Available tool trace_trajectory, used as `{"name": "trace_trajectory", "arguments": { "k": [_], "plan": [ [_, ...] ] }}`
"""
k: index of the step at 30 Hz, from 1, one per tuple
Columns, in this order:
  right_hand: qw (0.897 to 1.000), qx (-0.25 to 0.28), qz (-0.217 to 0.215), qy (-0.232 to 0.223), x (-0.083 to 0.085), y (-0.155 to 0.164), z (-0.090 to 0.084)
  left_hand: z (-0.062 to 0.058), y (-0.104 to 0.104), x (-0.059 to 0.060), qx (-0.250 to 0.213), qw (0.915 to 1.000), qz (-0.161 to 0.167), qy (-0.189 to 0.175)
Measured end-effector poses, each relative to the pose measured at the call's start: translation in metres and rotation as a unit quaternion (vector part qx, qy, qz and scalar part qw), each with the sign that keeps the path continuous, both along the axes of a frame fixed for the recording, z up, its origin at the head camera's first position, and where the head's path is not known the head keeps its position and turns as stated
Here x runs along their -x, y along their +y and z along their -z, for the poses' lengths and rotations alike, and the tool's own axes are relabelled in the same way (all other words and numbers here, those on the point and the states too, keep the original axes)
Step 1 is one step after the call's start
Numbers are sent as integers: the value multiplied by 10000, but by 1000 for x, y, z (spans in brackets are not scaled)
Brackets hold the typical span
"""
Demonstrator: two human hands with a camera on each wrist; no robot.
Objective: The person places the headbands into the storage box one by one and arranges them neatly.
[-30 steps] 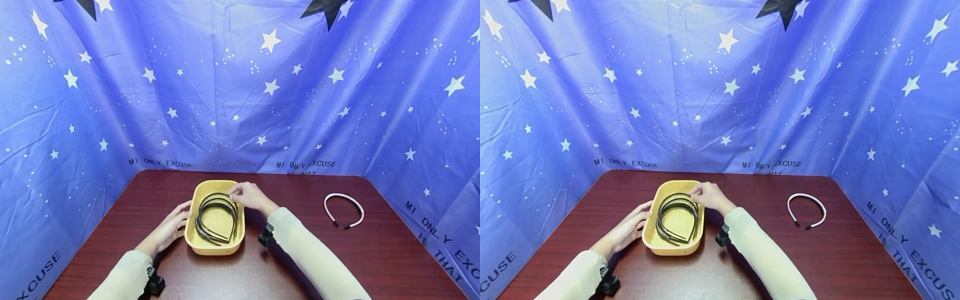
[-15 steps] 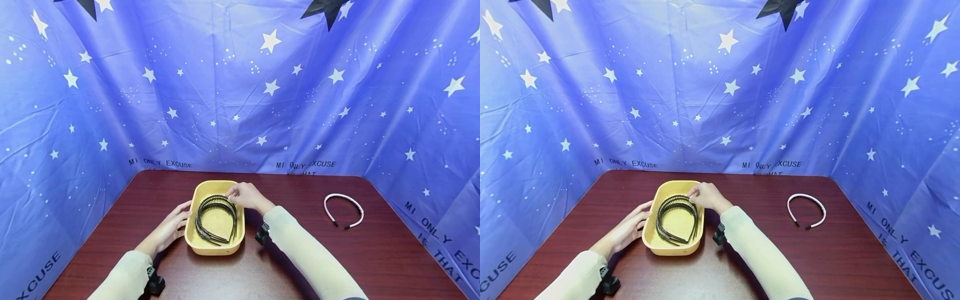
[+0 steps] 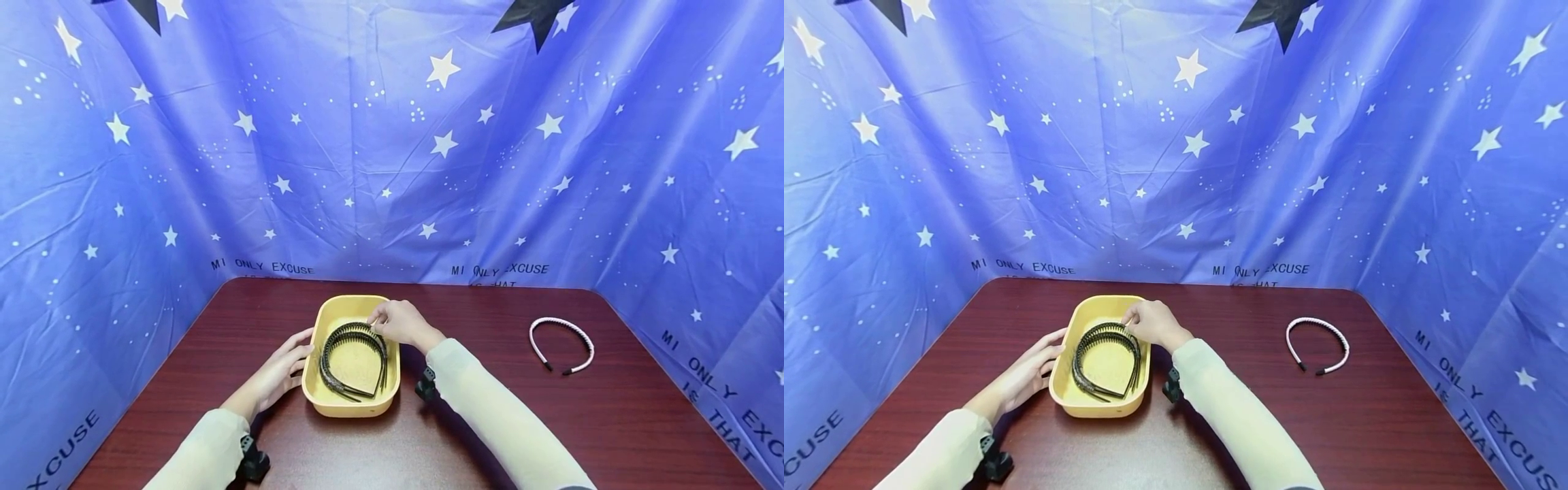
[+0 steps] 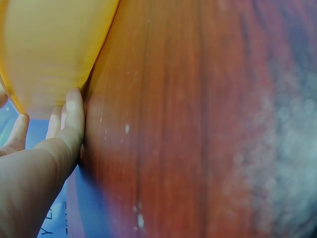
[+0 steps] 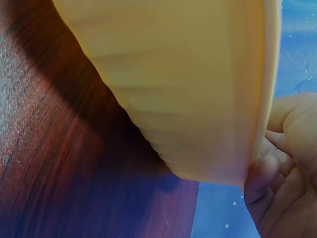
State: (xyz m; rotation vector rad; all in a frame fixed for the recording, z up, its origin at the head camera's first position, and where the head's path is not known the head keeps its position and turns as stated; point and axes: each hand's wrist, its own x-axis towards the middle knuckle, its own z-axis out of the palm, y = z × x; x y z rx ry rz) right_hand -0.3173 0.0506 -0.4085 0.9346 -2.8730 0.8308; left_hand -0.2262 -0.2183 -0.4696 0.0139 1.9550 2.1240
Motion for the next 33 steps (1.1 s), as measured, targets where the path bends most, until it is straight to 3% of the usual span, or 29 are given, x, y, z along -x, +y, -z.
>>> {"name": "trace_trajectory", "arguments": {
  "k": [33],
  "plan": [
    [9998,191,38,-76,0,1,10,-1,0,0,27,10000,37,30]
  ]
}}
